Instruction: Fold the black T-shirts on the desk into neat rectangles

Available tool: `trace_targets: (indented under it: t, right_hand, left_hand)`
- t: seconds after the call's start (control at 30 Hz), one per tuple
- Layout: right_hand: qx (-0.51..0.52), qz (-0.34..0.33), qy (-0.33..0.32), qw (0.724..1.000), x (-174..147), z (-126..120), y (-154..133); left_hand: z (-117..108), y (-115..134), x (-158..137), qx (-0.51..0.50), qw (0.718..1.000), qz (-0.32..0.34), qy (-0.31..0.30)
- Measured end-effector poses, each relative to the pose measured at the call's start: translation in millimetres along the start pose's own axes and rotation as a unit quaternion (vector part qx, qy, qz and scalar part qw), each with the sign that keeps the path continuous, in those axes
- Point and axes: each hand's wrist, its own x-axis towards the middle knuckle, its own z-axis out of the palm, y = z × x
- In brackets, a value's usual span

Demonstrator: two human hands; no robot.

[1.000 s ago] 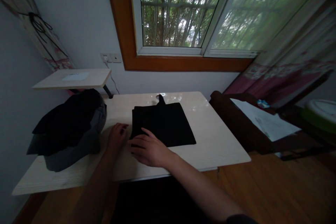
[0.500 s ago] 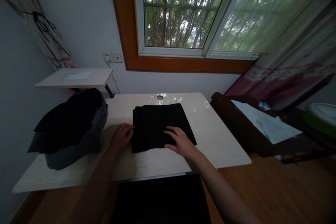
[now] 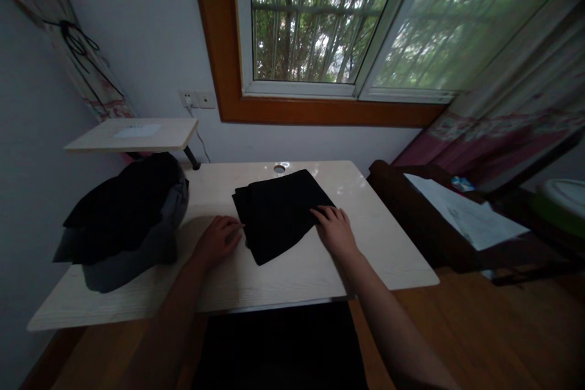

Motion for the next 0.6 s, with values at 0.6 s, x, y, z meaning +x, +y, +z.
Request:
trace_targets:
  t: [0.6]
  right_hand:
    - [0.149, -0.091, 0.031, 0.984, 51.2, 7.5, -108.3]
  left_hand:
    - [2.9, -0.1, 2.1, 0.053, 0.998, 0.020, 0.000]
